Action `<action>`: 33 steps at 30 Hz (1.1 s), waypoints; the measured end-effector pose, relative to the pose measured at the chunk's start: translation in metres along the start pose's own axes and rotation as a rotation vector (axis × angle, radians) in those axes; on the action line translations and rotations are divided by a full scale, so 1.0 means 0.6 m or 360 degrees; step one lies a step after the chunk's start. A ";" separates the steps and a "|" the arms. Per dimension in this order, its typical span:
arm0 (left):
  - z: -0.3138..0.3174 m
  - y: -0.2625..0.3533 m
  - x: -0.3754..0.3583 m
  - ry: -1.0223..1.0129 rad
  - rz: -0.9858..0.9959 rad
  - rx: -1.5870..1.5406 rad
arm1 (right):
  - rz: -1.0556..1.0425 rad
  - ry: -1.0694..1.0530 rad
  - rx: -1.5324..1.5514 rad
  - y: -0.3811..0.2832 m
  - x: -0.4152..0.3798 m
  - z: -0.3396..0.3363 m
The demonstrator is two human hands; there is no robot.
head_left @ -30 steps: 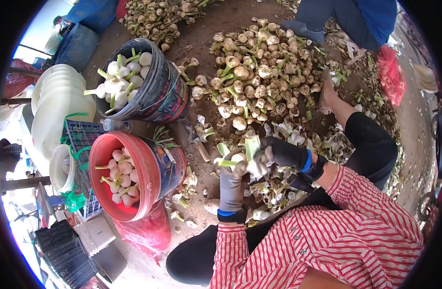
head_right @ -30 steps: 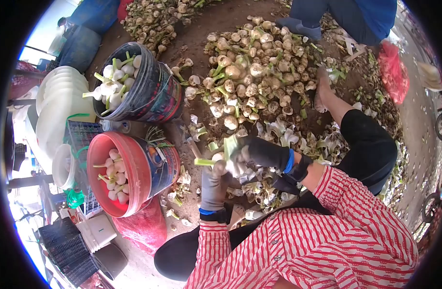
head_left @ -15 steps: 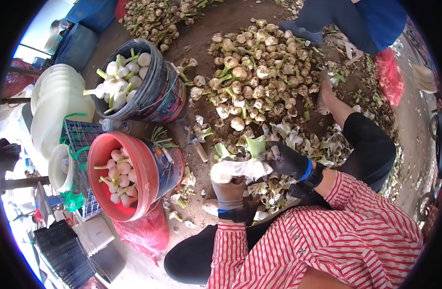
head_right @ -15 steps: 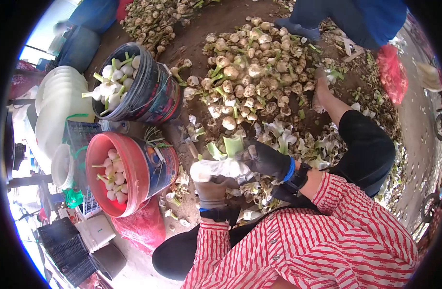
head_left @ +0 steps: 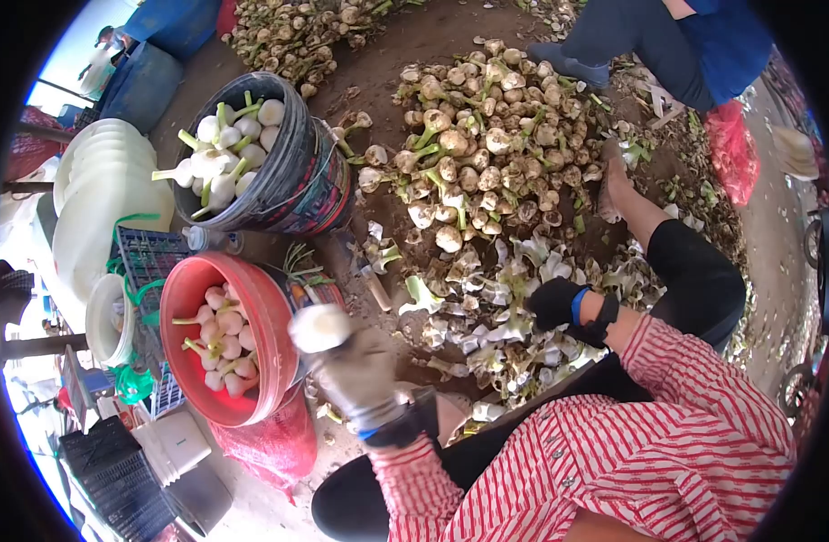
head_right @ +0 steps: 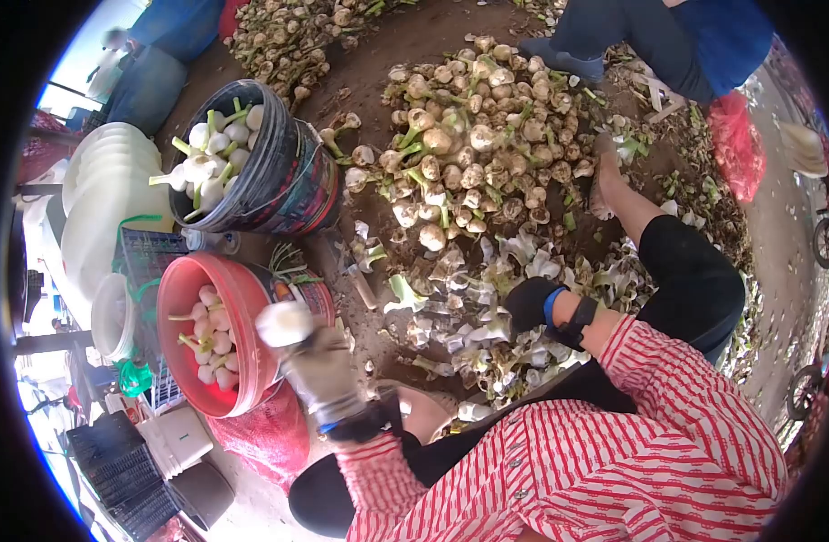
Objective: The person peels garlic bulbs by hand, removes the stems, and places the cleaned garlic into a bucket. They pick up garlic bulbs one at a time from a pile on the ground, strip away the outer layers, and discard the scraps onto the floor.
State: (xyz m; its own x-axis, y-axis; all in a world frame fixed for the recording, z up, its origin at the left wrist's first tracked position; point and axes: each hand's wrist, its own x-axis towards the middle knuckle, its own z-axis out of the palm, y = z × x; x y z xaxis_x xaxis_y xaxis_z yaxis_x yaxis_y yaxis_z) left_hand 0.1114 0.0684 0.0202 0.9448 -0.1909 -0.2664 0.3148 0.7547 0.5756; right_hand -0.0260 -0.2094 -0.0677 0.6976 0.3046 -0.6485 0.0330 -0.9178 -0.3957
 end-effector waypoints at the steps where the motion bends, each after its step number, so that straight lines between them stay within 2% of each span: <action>1: 0.045 0.039 -0.004 -0.0230 0.0071 -0.0576 | 0.0005 -0.0004 0.0003 0.015 0.024 0.006; 3: 0.086 0.065 -0.008 0.0048 0.0216 -0.0423 | 0.0086 0.0776 0.0603 0.065 0.093 0.011; 5: 0.066 0.041 0.001 -0.0047 0.0161 -0.0329 | 0.0419 0.1320 0.0552 0.066 0.140 -0.050; 7: 0.043 -0.010 0.000 0.0053 -0.0370 -0.0038 | 0.0439 0.1631 0.0154 0.112 0.218 -0.071; 8: 0.050 -0.032 -0.006 0.0132 -0.0434 0.0139 | 0.0438 0.1630 0.0151 0.128 0.241 -0.076; 10: 0.056 -0.066 -0.013 0.0219 -0.0489 0.0306 | 0.0590 0.1216 -0.0212 0.146 0.271 -0.088; 11: 0.054 -0.076 -0.015 0.0204 -0.0493 0.0395 | 0.0582 0.1208 -0.0212 0.151 0.272 -0.086; 13: 0.043 -0.097 -0.021 0.0201 -0.0502 0.0491 | 0.0477 0.1489 0.0094 0.152 0.254 -0.084; 14: 0.034 -0.109 -0.021 0.0062 -0.0454 0.0890 | 0.0462 0.1578 0.0361 0.144 0.243 -0.086; 15: 0.031 -0.119 -0.021 -0.0082 -0.0398 0.1283 | 0.0463 0.1573 0.0364 0.138 0.236 -0.080; 16: 0.037 -0.126 -0.022 -0.0181 -0.0440 0.1547 | 0.0350 0.1321 0.1056 0.129 0.227 -0.070; 17: 0.026 -0.138 -0.020 -0.0091 -0.0644 0.1458 | 0.0225 0.1013 0.1731 0.115 0.217 -0.057; 19: 0.004 -0.184 -0.024 -0.0203 -0.0149 0.1929 | 0.0256 0.0763 0.2250 0.007 0.126 -0.101; 20: 0.005 -0.193 -0.025 -0.0210 -0.0159 0.1855 | -0.0115 0.0837 0.2429 -0.016 0.115 -0.085; 21: 0.020 -0.190 -0.028 -0.0323 -0.0011 0.1873 | -0.0251 0.0871 0.2557 -0.040 0.100 -0.085; 22: 0.015 -0.189 -0.031 -0.0262 0.0010 0.1883 | -0.0481 0.1411 0.1489 -0.035 0.109 -0.065; 23: 0.013 -0.188 -0.032 -0.0206 0.0036 0.1888 | -0.0655 0.1800 0.0347 -0.026 0.123 -0.044; 24: 0.018 -0.182 -0.035 -0.0211 0.0042 0.1887 | -0.0656 0.1807 0.0342 -0.030 0.127 -0.039; 26: 0.033 -0.169 -0.042 -0.0218 0.0201 0.2041 | -0.0695 0.0915 0.2283 -0.037 0.132 -0.031; 27: 0.030 -0.168 -0.044 -0.0223 0.0211 0.2037 | -0.0700 0.0922 0.2275 -0.049 0.119 -0.050; 29: 0.017 -0.168 -0.047 -0.0263 0.0216 0.1983 | -0.0290 0.0964 0.1485 -0.082 0.074 -0.100; 30: 0.015 -0.166 -0.048 -0.0263 0.0219 0.1986 | -0.0326 0.1013 0.1355 -0.082 0.065 -0.101; 31: 0.014 -0.165 -0.050 -0.0263 0.0212 0.1971 | -0.0327 0.1016 0.1356 -0.079 0.063 -0.096; 33: 0.015 -0.163 -0.053 -0.0274 0.0203 0.1953 | -0.0450 0.0808 0.1955 -0.075 0.059 -0.089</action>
State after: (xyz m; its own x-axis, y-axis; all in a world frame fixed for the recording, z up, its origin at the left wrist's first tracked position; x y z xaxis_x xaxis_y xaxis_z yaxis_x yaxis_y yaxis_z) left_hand 0.0513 -0.0053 -0.0205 0.9454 -0.3089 -0.1041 0.0096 -0.2927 0.9561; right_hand 0.0353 -0.1708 -0.0380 0.9667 0.0719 -0.2456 -0.2499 0.0585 -0.9665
